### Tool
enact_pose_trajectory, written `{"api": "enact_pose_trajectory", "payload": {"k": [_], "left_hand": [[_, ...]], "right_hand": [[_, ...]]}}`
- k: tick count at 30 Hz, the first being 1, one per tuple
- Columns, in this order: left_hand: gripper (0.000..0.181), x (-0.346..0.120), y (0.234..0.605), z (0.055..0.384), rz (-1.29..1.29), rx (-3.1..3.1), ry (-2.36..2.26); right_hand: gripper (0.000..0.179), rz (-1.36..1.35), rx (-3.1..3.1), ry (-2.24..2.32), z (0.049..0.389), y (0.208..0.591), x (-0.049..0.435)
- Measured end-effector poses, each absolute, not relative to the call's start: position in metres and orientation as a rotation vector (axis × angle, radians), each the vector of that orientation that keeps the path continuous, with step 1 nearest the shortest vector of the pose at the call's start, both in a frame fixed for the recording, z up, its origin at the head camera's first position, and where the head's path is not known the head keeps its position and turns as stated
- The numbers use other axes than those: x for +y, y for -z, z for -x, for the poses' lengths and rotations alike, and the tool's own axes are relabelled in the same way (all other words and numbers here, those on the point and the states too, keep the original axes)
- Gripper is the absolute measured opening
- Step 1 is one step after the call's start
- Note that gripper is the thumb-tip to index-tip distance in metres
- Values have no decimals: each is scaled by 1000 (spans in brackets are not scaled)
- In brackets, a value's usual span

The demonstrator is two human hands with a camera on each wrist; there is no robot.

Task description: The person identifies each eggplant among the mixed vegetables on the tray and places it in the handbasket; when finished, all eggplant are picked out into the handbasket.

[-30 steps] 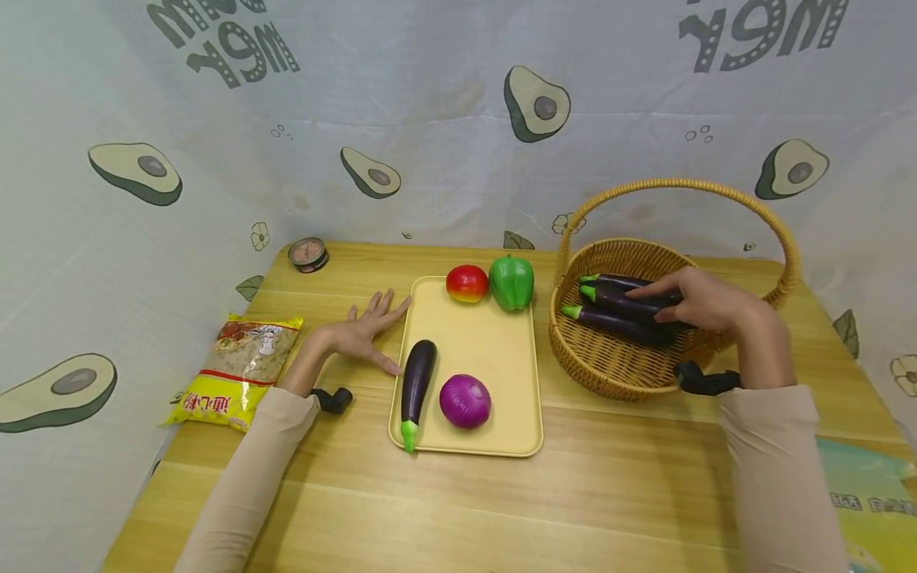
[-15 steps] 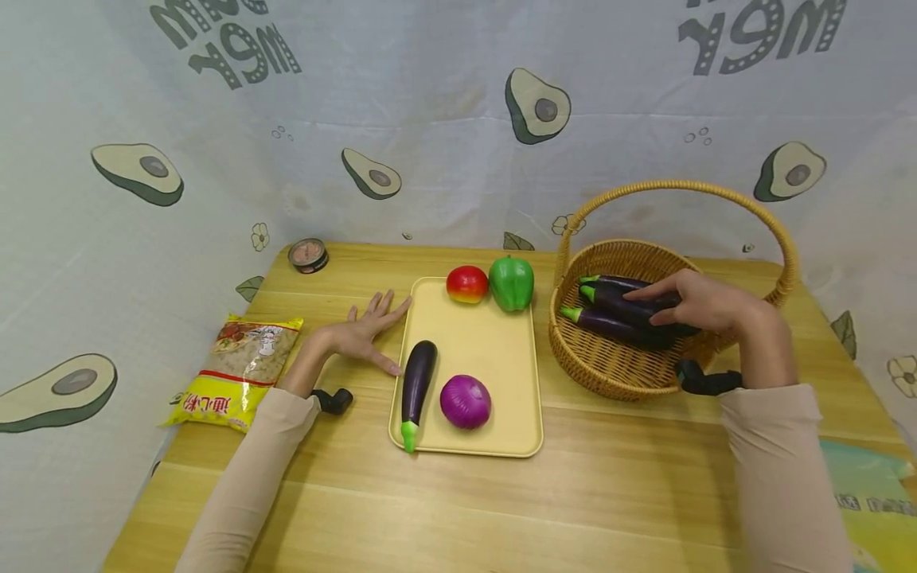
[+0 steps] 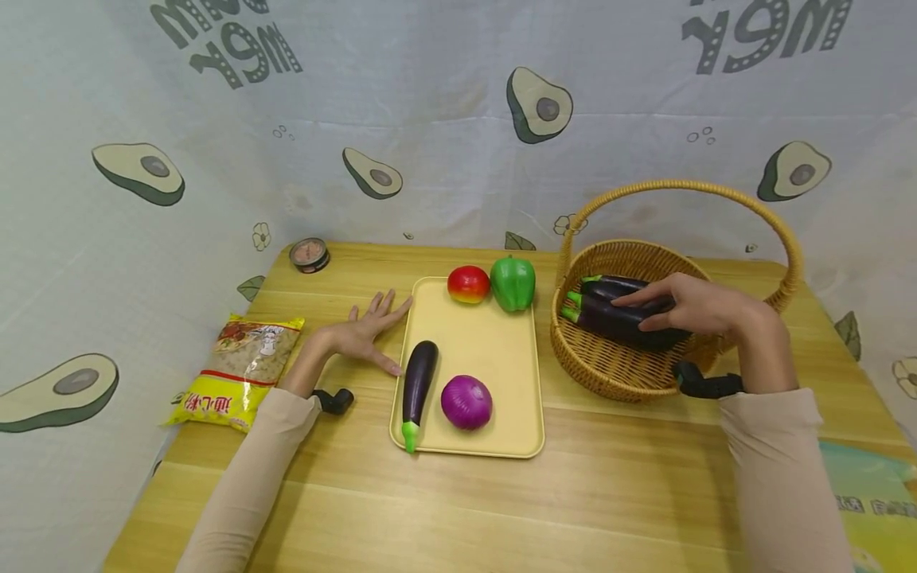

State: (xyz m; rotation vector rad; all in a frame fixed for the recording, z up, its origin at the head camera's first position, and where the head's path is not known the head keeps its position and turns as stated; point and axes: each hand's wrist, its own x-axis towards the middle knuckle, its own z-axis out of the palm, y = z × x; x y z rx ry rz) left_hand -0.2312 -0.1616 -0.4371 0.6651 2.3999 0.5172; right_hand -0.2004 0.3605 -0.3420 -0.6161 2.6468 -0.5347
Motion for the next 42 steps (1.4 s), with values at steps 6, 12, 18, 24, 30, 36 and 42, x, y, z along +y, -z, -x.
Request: {"api": "enact_pose_trajectory", "payload": {"k": [6, 12, 18, 24, 30, 36, 42], "left_hand": [[128, -163, 438, 232, -661, 2400, -531], [128, -164, 439, 233, -659, 2398, -535], [127, -162, 438, 232, -664, 2401, -528], [127, -161, 438, 231, -668, 2398, -518], [128, -160, 438, 232, -670, 2402, -518], [129, -161, 439, 232, -674, 2404, -526], [129, -162, 440, 233, -677, 2404, -519]], "right_hand": [[44, 672, 2554, 585, 196, 345, 357], [40, 707, 2546, 526, 196, 349, 356], [38, 682, 2522, 537, 196, 354, 357], [42, 635, 2521, 544, 197, 356, 357], [43, 580, 2537, 577, 199, 359, 357], [42, 559, 2519, 608, 200, 360, 357], [42, 606, 2519, 616, 198, 359, 352]]}}
